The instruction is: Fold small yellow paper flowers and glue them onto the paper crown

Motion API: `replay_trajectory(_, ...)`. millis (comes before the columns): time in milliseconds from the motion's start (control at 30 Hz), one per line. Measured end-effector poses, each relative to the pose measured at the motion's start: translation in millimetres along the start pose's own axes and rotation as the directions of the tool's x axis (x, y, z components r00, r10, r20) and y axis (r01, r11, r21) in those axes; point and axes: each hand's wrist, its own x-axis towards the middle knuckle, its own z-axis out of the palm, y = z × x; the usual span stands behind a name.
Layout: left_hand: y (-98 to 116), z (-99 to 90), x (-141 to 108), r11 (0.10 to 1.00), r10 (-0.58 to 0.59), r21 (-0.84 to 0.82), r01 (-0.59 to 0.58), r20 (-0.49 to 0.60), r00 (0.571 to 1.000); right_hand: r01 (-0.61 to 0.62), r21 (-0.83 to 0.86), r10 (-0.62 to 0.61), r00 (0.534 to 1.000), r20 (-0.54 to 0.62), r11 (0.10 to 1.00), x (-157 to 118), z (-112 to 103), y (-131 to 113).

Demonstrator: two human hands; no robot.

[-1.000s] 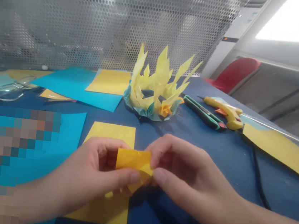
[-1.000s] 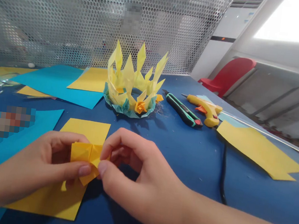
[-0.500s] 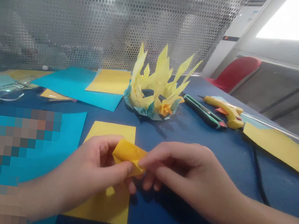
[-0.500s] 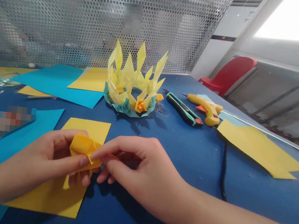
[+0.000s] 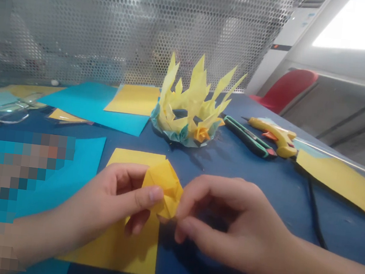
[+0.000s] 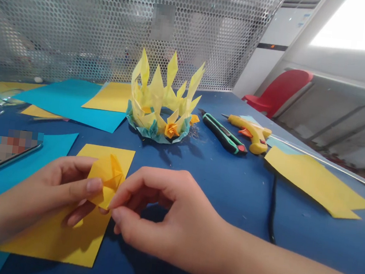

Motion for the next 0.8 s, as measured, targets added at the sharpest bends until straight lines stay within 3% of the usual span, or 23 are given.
replay_trajectory(200, -0.5, -0.1, -0.4, 0.997, -0.039, 0.06, 0.04, -0.013, 0.999, 0.051, -0.087, -0.05, 0.999, 0.017, 0.995, 0.1, 1.2, -4.4)
replay_trajectory(367, -1.3, 5.0, 0.2, 0.995, -0.001, 0.104, 0.009, -0.082, 0.997, -0.019, 0.037, 0.021, 0.999, -0.04, 0.999, -0.6, 2.6, -0.2)
replay_trajectory(667, 1.9, 7.2, -0.8, 0.984, 0.061, 0.175, -0.036, -0.137, 0.989, -0.001, 0.014, 0.002, 0.999, -0.05, 1.0, 2.1, 2.6, 2.2)
replay_trajectory(800, 1.6, 9.0, -1.5, 0.982, 0.072, 0.182, -0.042, -0.163, 0.984, -0.047, 0.113, 0.053, 0.997, -0.048, 0.993, 2.4, 1.8, 3.0)
